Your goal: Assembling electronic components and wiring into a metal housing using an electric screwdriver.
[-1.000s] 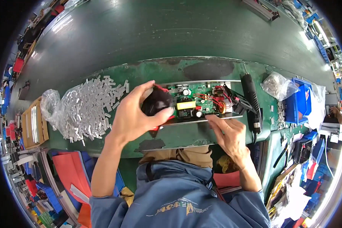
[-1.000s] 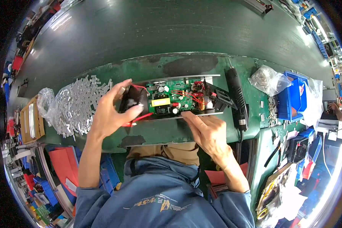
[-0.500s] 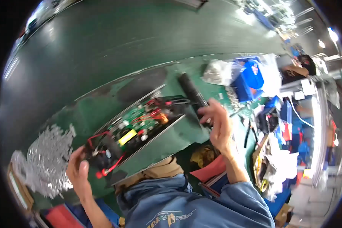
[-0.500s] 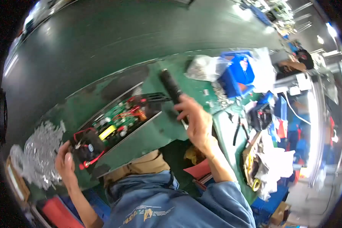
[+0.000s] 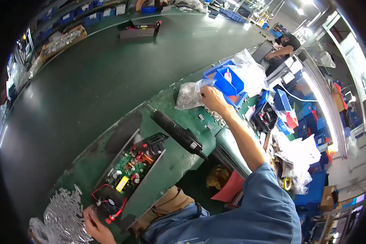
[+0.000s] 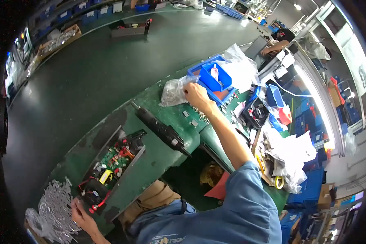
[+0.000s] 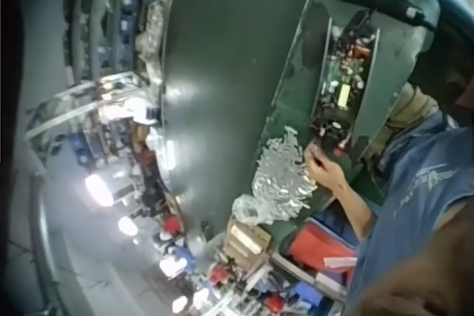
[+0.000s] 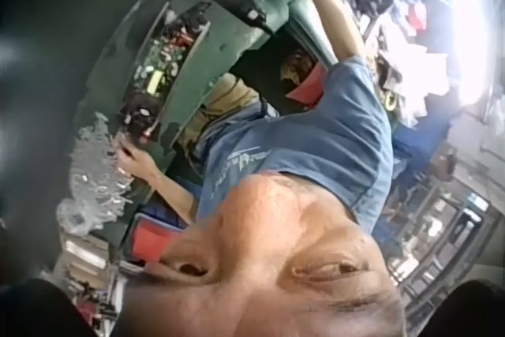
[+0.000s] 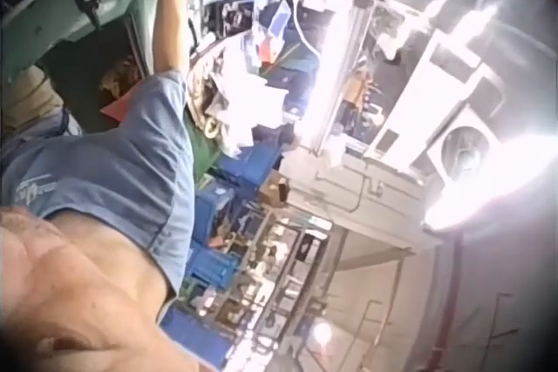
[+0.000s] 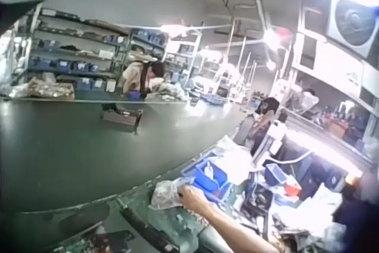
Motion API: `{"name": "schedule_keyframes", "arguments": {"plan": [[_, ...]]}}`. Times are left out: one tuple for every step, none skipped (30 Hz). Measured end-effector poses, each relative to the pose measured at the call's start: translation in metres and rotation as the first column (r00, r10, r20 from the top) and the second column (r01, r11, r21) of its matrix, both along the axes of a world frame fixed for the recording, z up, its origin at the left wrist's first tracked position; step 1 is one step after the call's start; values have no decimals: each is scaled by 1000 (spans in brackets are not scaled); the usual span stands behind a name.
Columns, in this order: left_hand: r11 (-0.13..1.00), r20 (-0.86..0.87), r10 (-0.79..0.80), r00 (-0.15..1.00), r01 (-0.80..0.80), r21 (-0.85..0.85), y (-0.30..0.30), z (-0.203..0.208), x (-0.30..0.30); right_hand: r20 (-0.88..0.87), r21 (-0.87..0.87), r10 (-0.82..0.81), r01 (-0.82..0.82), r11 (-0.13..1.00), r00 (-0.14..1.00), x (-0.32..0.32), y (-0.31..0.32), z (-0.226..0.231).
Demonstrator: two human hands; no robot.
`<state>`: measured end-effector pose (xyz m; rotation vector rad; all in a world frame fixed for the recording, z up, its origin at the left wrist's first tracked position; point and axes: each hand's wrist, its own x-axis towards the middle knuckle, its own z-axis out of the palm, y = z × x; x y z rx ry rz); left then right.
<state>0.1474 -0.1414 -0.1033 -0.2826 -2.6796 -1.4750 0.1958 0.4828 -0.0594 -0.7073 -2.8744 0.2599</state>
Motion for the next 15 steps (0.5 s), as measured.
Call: {"name": "schedule_keyframes", "arguments": {"plan": [[997,-26,47,999,-48,-58,-3,3,3,-17,-2,1,-1,1000,1000,-1,-1,4],[975,-104,128,986,-144,-171,-3,7,6,27,11,-6,6,1000,1000,0,-3,8],[974,-119,130,984,-149,-172,-7,10,6,73,25,-13,11,1000,997,-1,-4,11],[984,-2,176,984,-176,4,-12,13,7,85,29,-16,14,999,996,-1,-3,10],[960,122,200,972,-219,175,-16,17,7,82,27,-19,17,999,996,-1,-1,9],[940,93,195,976,-213,266,-19,19,5,105,52,-4,-2,999,994,-3,2,8],[940,82,206,975,-220,261,-24,22,3,122,69,24,-32,997,992,-10,0,6],[890,27,322,946,-312,333,-28,24,-1,114,61,36,-43,997,993,-12,-3,3],[825,-21,436,900,-391,408,-34,25,-4,37,74,35,-38,997,999,-7,-4,0],[898,-286,418,862,-346,270,-41,27,-11,-40,88,40,-36,996,998,-2,-2,-2],[893,-295,433,852,-361,270,-39,35,-10,-115,137,45,-29,990,992,3,-2,-4],[879,-173,448,877,-397,265,-36,45,-8,-94,103,11,-2,995,995,10,2,-4],[866,-50,456,889,-430,257,-30,55,-6,-72,68,-23,28,997,997,11,0,1],[855,-27,483,875,-465,230,-20,61,-5,-77,65,-18,23,998,997,7,-3,1],[855,-32,484,874,-465,231,-15,63,-3,-29,92,-46,48,995,999,3,-4,1]]}}
